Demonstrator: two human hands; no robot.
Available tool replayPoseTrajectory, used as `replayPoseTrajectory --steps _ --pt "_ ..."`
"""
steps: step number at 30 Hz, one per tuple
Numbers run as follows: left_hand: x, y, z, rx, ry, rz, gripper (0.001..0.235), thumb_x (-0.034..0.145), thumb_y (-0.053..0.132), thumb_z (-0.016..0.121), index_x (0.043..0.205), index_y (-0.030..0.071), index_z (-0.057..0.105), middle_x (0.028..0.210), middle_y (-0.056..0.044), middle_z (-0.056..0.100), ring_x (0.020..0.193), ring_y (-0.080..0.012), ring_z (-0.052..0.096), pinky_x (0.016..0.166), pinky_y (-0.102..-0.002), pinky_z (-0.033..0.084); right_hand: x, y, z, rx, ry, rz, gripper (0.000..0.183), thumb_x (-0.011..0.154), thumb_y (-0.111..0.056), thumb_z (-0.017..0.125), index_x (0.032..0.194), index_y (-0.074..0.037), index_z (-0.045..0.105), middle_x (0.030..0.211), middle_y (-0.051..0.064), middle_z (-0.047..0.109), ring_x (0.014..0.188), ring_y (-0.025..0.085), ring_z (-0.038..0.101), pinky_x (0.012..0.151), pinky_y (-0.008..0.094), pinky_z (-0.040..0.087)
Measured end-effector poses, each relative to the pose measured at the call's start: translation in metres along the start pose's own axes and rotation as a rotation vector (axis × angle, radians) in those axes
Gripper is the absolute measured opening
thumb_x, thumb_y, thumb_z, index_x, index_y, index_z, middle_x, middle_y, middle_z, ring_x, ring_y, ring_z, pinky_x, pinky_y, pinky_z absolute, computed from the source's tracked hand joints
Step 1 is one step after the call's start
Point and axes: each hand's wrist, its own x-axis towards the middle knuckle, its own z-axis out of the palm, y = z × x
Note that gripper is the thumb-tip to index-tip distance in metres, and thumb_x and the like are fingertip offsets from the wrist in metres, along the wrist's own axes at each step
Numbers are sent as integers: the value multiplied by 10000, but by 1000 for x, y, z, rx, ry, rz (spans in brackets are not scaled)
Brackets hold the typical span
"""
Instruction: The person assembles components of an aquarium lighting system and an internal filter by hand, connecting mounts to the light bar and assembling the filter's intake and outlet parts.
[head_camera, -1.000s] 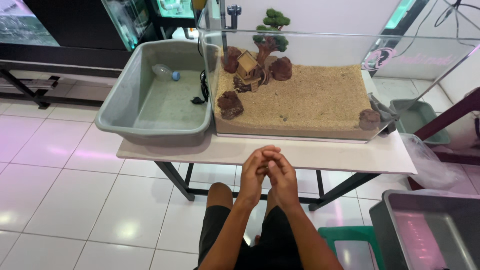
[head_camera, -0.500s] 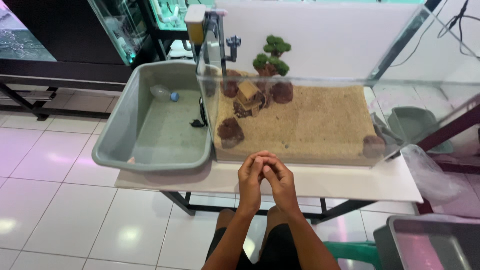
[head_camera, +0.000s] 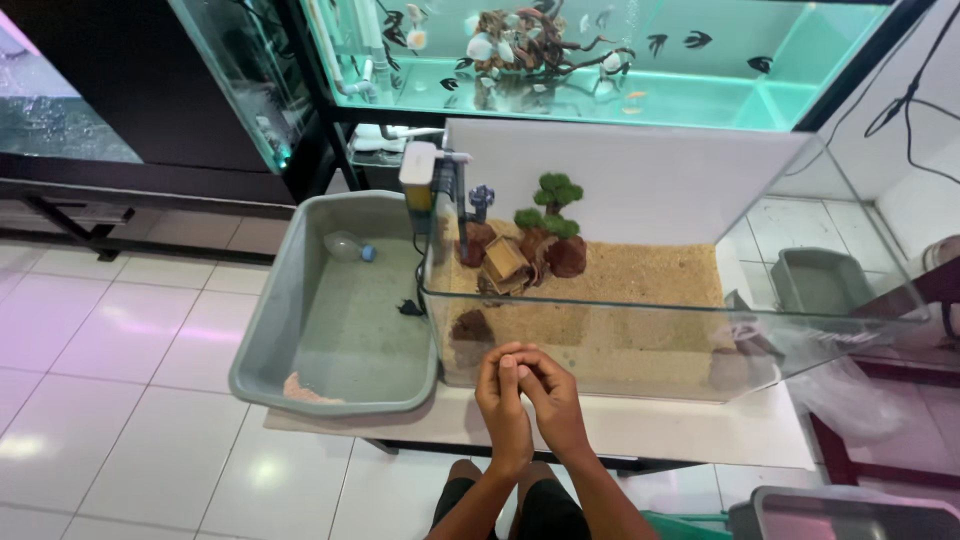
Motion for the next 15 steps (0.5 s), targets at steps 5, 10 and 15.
replayPoseTrajectory --steps 5,10,15 --pt "-1 62 27 -25 -31 113 259 1016 260 539 1111 47 652 1074 -158 744 1000 -246 725 902 -342 578 19 -53 16 9 -21 34 259 990 -106 624 1192 34 706 994 146 714 888 189 662 799 366 587" --pt "8 120 51 29 -81 126 224 1014 233 511 1069 68 651 1080 -111 732 972 -202 684 896 -330 560 44 -106 26 22 -38 32 257 987 -89 627 1203 30 697 1005 138 709 909 182 655 818 359 584" --pt "21 150 57 71 -172 210 284 1032 236 577 1257 65 606 1142 -148 747 1045 -171 678 899 -355 553 55 -129 31 34 -47 37 258 983 -67 630 1218 25 685 1019 127 703 937 172 645 843 349 580"
